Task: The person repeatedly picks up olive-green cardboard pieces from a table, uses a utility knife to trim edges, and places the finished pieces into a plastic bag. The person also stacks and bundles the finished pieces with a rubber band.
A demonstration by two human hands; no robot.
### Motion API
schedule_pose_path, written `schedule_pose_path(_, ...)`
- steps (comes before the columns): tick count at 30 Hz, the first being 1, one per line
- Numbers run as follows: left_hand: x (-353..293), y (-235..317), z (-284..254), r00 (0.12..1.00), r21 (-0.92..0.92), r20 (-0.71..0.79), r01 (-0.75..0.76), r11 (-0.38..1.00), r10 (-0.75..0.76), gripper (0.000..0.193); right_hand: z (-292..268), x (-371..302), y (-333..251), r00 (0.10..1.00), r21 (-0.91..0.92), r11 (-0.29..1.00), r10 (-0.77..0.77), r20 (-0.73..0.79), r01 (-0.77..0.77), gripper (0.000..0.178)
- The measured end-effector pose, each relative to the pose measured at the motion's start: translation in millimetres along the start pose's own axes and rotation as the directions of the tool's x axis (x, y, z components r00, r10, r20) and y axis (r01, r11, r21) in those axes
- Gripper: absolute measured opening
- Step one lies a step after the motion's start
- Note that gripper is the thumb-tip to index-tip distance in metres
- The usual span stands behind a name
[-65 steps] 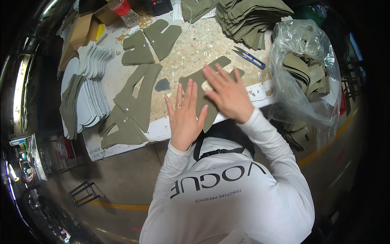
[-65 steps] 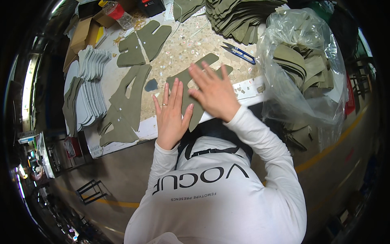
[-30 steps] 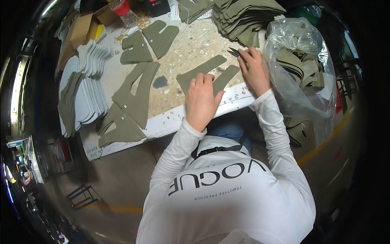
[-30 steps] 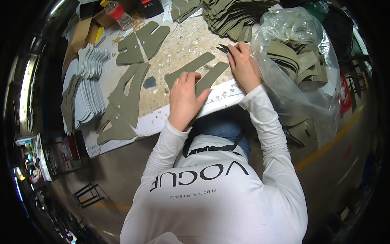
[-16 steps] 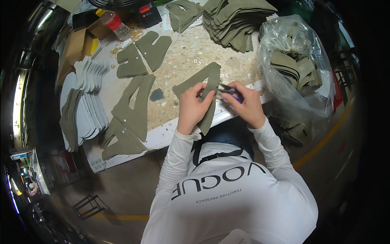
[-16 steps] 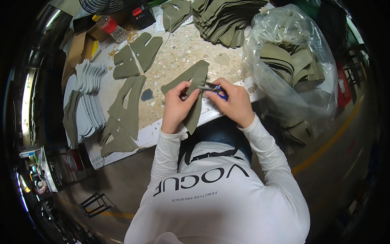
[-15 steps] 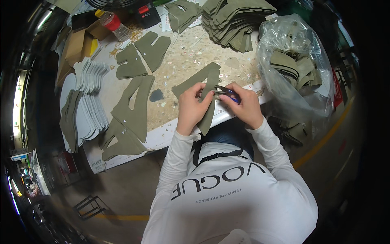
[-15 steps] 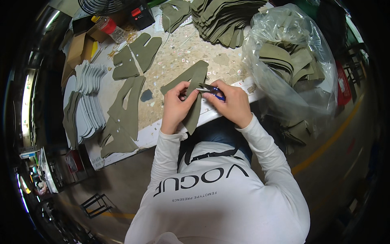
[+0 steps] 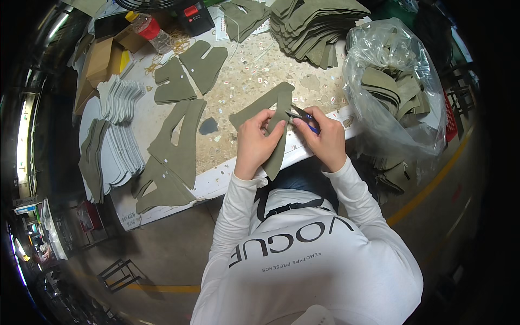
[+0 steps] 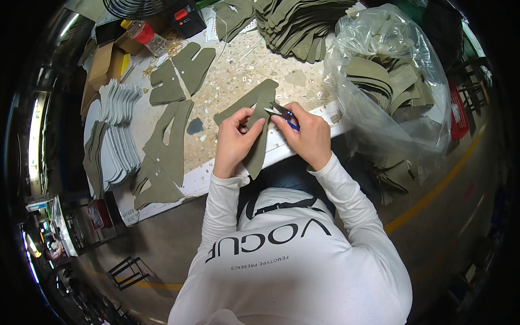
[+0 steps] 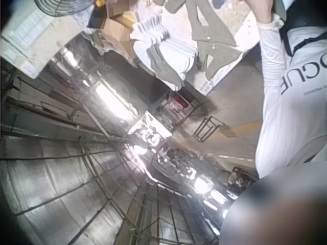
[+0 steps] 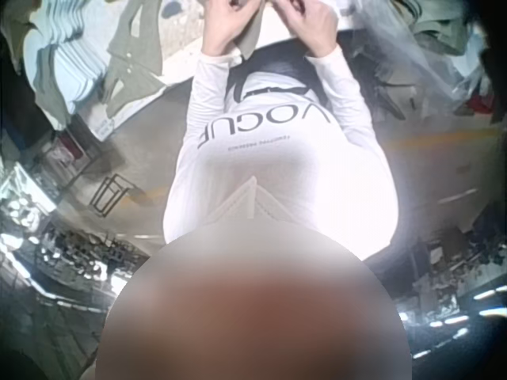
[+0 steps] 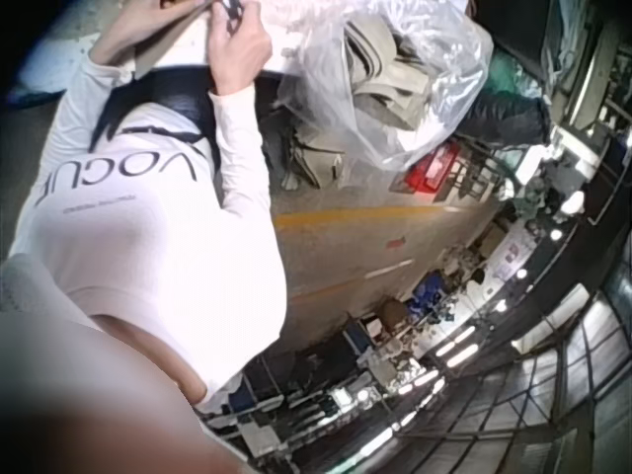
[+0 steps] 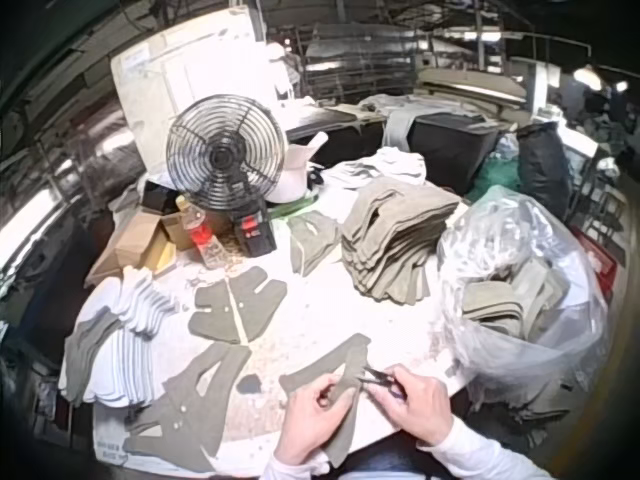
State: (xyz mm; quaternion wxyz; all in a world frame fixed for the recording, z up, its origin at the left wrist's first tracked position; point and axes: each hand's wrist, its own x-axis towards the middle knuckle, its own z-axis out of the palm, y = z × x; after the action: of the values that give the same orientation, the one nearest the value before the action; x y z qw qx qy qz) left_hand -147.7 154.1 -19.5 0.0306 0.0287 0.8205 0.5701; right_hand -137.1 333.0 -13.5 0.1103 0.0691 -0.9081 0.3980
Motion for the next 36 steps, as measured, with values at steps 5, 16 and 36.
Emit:
schedule_pose_path(5, 2, -2, 1, 0.998, 0.002, -0.047, -0.05, 0.999, 0.05, 0.023, 1, 0, 1, 0.996, 0.007, 0.996, -0.084, -0.038, 0.084, 0.028)
schedule_pose_path(16, 1, 2, -1, 0.999, -0.197, 0.031, 0.011, 0.98, -0.005, 0.016, -1, 0, 7, 0.983, 0.014, 0.983, -0.182, 0.023, 0.182, 0.029)
schedule_pose_path(36, -1, 9, -7, 0.998, -0.153, 0.061, 0.009, 0.988, 0.0, 0.021, 4, 7, 7, 0.995, 0.12, 0.99, -0.059, -0.085, 0.069, 0.022)
